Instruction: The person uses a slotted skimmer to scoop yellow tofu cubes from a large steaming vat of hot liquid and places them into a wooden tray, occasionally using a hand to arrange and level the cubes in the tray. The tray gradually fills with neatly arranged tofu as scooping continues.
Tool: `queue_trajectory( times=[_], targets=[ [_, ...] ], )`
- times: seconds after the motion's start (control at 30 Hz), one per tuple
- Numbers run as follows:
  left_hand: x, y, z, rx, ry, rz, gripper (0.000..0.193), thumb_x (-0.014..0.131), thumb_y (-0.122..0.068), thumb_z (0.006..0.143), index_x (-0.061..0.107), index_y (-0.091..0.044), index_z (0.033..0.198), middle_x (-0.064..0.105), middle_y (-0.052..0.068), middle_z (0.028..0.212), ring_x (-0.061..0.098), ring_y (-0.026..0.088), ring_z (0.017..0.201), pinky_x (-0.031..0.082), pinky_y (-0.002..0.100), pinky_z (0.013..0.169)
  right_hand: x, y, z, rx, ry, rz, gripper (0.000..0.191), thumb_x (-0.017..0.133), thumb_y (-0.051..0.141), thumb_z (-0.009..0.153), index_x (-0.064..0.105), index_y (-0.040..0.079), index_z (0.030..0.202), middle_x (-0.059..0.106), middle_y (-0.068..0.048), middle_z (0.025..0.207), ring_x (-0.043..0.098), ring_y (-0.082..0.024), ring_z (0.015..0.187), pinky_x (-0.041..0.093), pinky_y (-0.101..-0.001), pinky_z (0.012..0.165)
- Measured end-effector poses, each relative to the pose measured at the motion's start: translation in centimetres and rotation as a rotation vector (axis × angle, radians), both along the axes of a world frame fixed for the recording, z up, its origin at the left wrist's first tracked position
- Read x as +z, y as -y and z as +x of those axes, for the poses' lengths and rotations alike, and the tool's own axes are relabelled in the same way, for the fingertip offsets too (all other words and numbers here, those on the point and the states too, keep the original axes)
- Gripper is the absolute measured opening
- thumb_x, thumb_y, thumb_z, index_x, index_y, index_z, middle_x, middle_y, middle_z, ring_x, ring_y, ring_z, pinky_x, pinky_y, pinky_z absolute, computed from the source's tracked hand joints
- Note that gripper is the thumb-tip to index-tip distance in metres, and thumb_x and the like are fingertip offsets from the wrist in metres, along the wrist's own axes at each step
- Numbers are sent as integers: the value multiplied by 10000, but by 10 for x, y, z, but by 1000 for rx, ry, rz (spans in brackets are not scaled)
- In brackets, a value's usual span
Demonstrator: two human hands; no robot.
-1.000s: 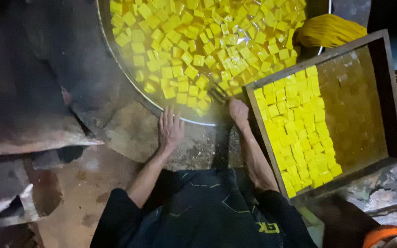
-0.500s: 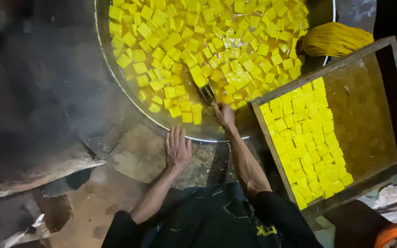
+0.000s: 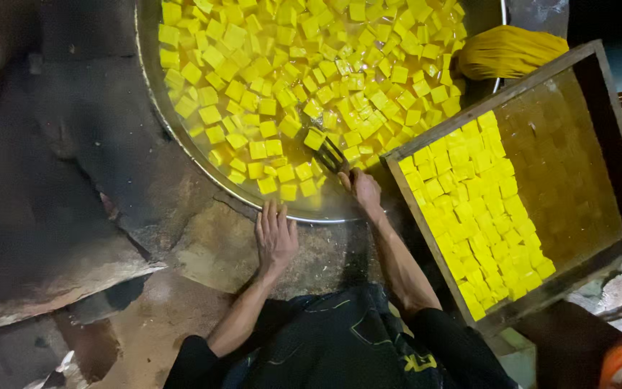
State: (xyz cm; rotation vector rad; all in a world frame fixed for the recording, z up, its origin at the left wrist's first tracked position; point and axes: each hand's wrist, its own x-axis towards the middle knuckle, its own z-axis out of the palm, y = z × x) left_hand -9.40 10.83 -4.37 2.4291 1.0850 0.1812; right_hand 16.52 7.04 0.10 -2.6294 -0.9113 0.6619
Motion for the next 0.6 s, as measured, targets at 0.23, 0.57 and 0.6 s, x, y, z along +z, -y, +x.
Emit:
queue_trajectory(
  times=[0.23,0.57,0.6],
  targets=[
    [-2,0,-1,-11,23,10,556,570,-296,1001,472,-8,1466,396,239,1560,307,401,1499,237,557,1225,-9,-20,9,-55,-232,117,502,657,508,959,740,16,904,724,-220,819,710,-397,808,530,-484,720],
    [-2,1,-4,-8,40,-38,530,609,-295,955,523,2,1386,338,247,1597,246,436,1520,188,582,1240,1,-39,-19,-249,-429,222,518,645,501,949,746,10,817,692,-121,651,675,-242,601,513,-423,616],
    [-1,1,-3,-4,41,-26,530,612,-296,956,523,-1,1387,337,243,1598,245,433,1522,187,583,1244,2,-35,-18,-267,-445,225,526,642,503,950,748,7,810,690,-120,643,672,-239,593,512,-422,613]
  ],
)
